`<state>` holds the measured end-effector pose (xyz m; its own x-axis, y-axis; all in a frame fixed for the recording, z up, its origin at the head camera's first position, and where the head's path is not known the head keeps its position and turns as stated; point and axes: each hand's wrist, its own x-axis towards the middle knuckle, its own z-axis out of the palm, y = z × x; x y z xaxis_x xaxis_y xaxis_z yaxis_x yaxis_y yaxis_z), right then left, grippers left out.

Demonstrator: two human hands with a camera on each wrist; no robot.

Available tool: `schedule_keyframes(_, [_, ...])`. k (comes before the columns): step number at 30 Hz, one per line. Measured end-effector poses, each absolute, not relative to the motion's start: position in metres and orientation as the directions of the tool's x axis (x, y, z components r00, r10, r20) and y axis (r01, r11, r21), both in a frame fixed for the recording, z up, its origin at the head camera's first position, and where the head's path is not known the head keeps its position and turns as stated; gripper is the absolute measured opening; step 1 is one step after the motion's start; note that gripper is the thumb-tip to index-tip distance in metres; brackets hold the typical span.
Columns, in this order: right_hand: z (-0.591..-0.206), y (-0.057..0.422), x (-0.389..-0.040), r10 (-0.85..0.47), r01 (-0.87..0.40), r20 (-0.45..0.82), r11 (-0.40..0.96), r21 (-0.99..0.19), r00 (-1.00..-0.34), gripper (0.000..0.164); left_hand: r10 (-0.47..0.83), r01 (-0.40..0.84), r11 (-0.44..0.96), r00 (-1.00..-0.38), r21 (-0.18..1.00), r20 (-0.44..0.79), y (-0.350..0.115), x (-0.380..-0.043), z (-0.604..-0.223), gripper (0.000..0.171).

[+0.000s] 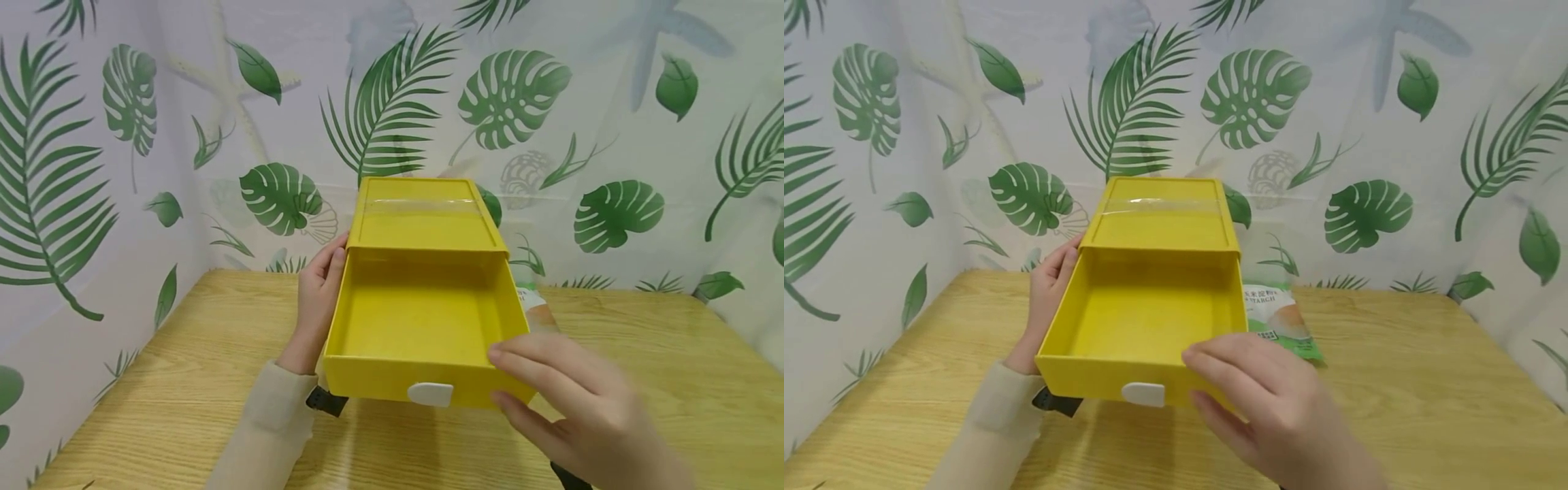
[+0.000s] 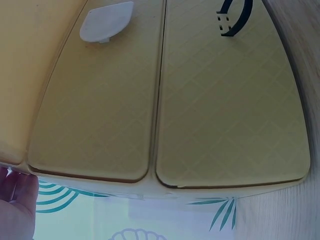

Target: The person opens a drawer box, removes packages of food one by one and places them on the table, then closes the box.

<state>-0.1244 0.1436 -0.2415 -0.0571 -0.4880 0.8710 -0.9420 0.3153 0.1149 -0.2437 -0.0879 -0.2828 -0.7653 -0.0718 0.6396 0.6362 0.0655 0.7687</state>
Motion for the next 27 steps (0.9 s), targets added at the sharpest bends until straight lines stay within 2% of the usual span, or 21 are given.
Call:
schedule_keyframes(4, [-0.243,0.132,-0.120,-0.537,-0.951,0.844,0.263,0.159,-0.008,0.026,-0.075,0.644,0.066,-0.758,0.762,0.648,-0.088,-0.244,-0.283,0.030])
schedule_keyframes(7, [-0.245,0.126,-0.117,-0.591,-0.958,0.807,0.237,0.161,-0.011,0.028,-0.074,0.649,0.065,-0.755,0.758,0.652,-0.088,-0.243,-0.282,0.030])
schedule_keyframes(8, [-0.246,0.124,-0.116,-0.610,-0.960,0.792,0.231,0.155,-0.019,0.029,-0.073,0.649,0.064,-0.754,0.758,0.652,-0.087,-0.243,-0.282,0.030])
schedule_keyframes(11, [-0.246,0.120,-0.110,-0.667,-0.961,0.739,0.256,0.101,-0.100,0.034,-0.075,0.643,0.065,-0.759,0.763,0.647,-0.087,-0.242,-0.282,0.030])
schedule_keyframes(13, [-0.245,0.117,-0.109,-0.685,-0.960,0.720,0.262,0.099,-0.112,0.035,-0.075,0.638,0.065,-0.764,0.768,0.641,-0.087,-0.242,-0.282,0.030])
schedule_keyframes(18, [-0.241,0.111,-0.105,-0.711,-0.943,0.677,0.325,0.073,-0.193,0.031,-0.076,0.638,0.062,-0.764,0.767,0.641,-0.087,-0.242,-0.282,0.030])
schedule_keyframes(23, [-0.239,0.107,-0.104,-0.727,-0.925,0.639,0.374,0.062,-0.251,0.023,-0.073,0.643,0.055,-0.761,0.764,0.645,-0.087,-0.242,-0.283,0.031])
schedule_keyframes(27, [-0.237,0.105,-0.104,-0.723,-0.914,0.636,0.400,0.069,-0.268,0.022,-0.066,0.641,0.040,-0.764,0.766,0.642,-0.088,-0.242,-0.283,0.031])
